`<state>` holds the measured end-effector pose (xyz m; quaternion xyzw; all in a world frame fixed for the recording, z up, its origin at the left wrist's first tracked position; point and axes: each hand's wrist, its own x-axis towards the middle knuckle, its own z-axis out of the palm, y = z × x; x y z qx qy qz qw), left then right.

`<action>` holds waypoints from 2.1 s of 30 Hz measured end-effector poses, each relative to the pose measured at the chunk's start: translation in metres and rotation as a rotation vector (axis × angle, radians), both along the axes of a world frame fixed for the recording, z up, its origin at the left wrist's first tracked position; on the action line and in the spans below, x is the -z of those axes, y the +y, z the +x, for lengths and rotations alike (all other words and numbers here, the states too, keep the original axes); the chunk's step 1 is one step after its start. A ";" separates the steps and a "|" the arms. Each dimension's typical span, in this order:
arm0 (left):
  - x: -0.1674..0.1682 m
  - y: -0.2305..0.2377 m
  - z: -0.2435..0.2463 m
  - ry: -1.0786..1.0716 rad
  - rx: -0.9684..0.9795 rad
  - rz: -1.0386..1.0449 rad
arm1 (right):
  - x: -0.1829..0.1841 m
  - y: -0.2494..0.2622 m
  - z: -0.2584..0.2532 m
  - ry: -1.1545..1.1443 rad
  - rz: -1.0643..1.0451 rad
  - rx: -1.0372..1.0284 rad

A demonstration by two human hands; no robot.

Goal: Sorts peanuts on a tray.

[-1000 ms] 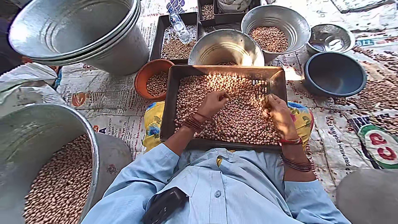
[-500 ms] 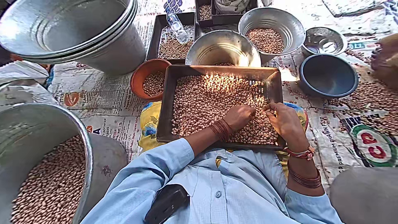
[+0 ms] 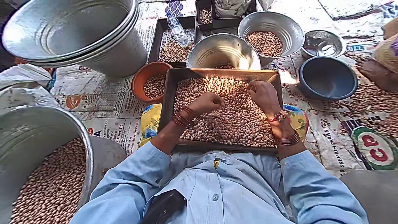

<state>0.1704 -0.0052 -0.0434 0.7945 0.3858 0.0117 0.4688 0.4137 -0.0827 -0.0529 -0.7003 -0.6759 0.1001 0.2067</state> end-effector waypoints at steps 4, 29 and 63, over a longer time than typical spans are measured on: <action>-0.032 0.045 -0.077 0.246 -0.370 0.471 | 0.012 0.036 0.000 -0.096 -0.149 0.063; 0.030 -0.025 0.080 0.260 -0.001 0.400 | 0.007 -0.093 0.070 0.959 0.136 0.269; 0.059 -0.065 0.084 0.061 0.326 0.708 | 0.026 -0.079 -0.005 0.013 -0.308 0.177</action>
